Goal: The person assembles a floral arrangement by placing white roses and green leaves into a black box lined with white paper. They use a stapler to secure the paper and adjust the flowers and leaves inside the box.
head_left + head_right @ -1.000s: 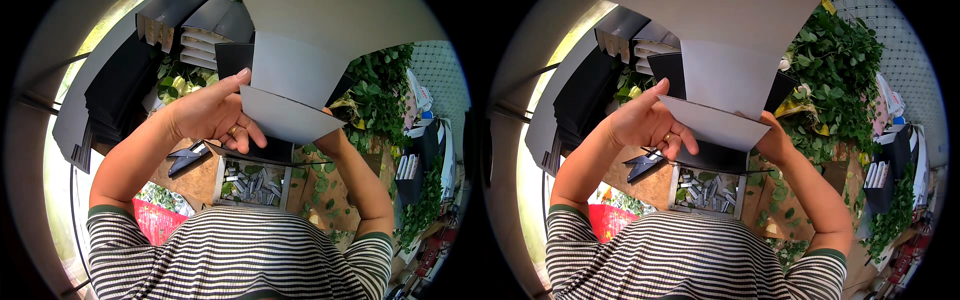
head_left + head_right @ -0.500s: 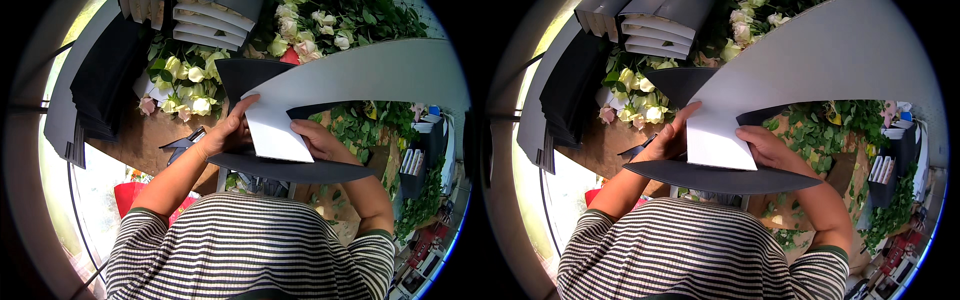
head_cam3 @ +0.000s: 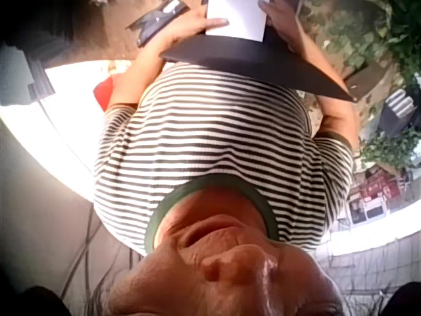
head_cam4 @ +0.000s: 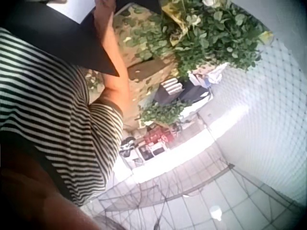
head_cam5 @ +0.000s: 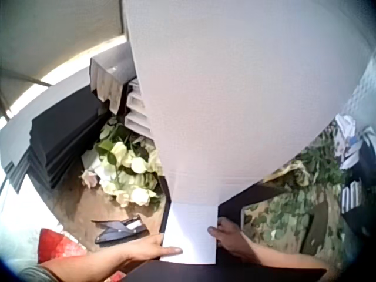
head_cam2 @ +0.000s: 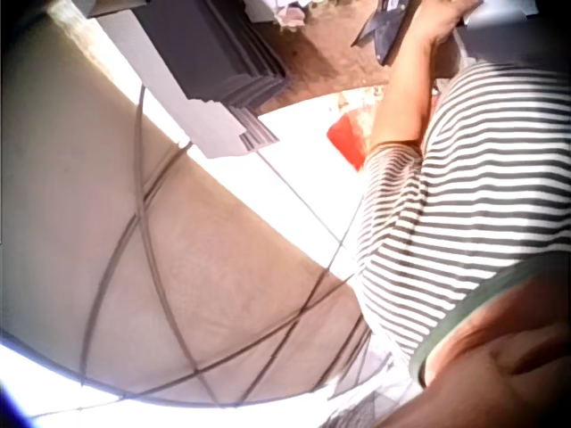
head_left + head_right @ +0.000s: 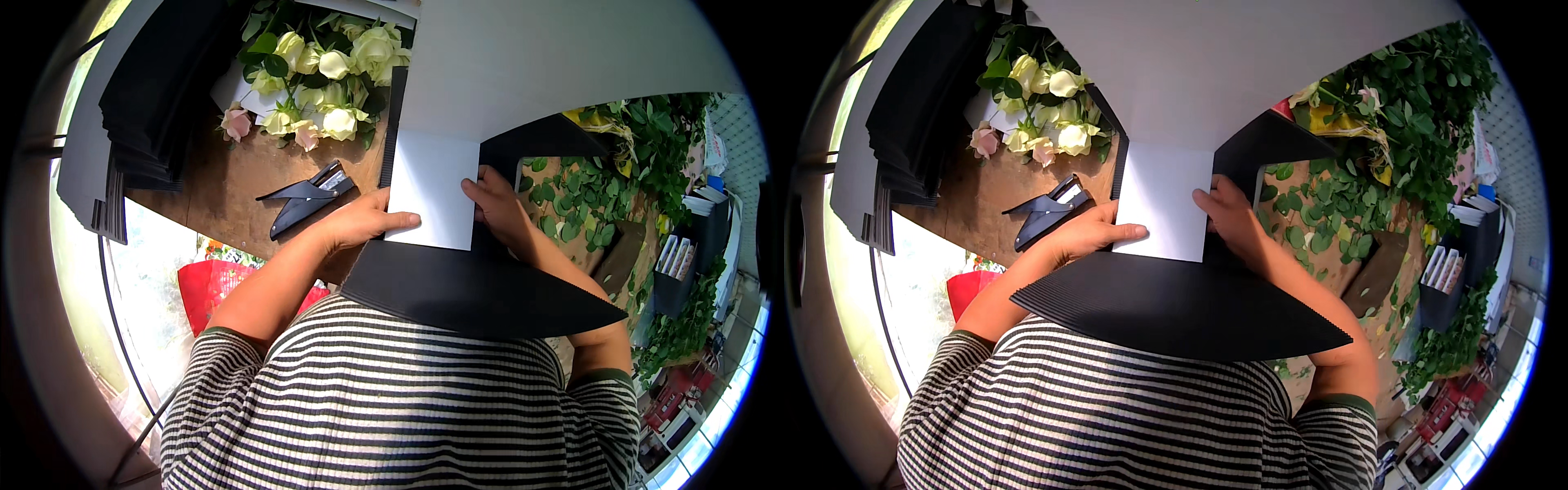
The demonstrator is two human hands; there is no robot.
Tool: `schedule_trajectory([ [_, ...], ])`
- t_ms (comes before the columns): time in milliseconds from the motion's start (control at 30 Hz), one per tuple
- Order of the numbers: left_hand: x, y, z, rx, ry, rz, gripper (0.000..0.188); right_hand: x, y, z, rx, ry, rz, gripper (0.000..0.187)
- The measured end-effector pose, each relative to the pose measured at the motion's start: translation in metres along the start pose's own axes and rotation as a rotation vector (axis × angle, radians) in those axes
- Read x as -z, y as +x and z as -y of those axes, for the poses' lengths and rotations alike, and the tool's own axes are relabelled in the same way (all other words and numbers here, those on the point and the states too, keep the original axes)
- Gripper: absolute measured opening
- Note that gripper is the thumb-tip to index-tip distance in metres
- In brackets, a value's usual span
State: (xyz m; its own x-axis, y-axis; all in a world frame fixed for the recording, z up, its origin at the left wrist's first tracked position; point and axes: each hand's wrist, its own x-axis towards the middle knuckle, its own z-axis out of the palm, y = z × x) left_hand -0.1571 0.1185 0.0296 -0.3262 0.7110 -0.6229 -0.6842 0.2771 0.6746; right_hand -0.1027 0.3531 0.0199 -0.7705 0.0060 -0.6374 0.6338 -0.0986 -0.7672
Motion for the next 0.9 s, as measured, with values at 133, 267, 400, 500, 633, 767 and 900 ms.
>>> schedule_trajectory([
  [133,0.007,0.002,0.015,-0.026,-0.028,-0.081,0.046,-0.007,0.003,-0.012,0.133,-0.221,-0.084,0.039],
  [267,0.010,0.005,0.020,-0.048,-0.013,-0.102,0.044,-0.005,-0.005,0.014,0.432,-0.964,-0.211,0.056],
  [400,0.007,0.005,0.024,-0.128,0.046,-0.168,0.043,-0.005,0.006,0.007,0.903,-1.214,-0.032,0.075],
  [500,0.005,-0.001,0.015,-0.063,0.445,-0.293,0.045,-0.011,0.009,0.001,0.860,-1.272,0.105,0.089],
  [633,0.008,-0.015,-0.016,-0.032,1.211,-0.441,0.053,-0.015,0.011,-0.003,0.868,-1.317,0.112,0.085],
  [767,0.010,-0.003,-0.034,-0.541,1.541,-0.198,0.056,-0.018,0.018,-0.016,0.925,-1.376,0.075,0.078],
  [900,0.003,0.041,-0.049,-0.796,1.501,-0.120,0.094,-0.015,0.019,-0.016,0.902,-1.300,0.114,0.064],
])
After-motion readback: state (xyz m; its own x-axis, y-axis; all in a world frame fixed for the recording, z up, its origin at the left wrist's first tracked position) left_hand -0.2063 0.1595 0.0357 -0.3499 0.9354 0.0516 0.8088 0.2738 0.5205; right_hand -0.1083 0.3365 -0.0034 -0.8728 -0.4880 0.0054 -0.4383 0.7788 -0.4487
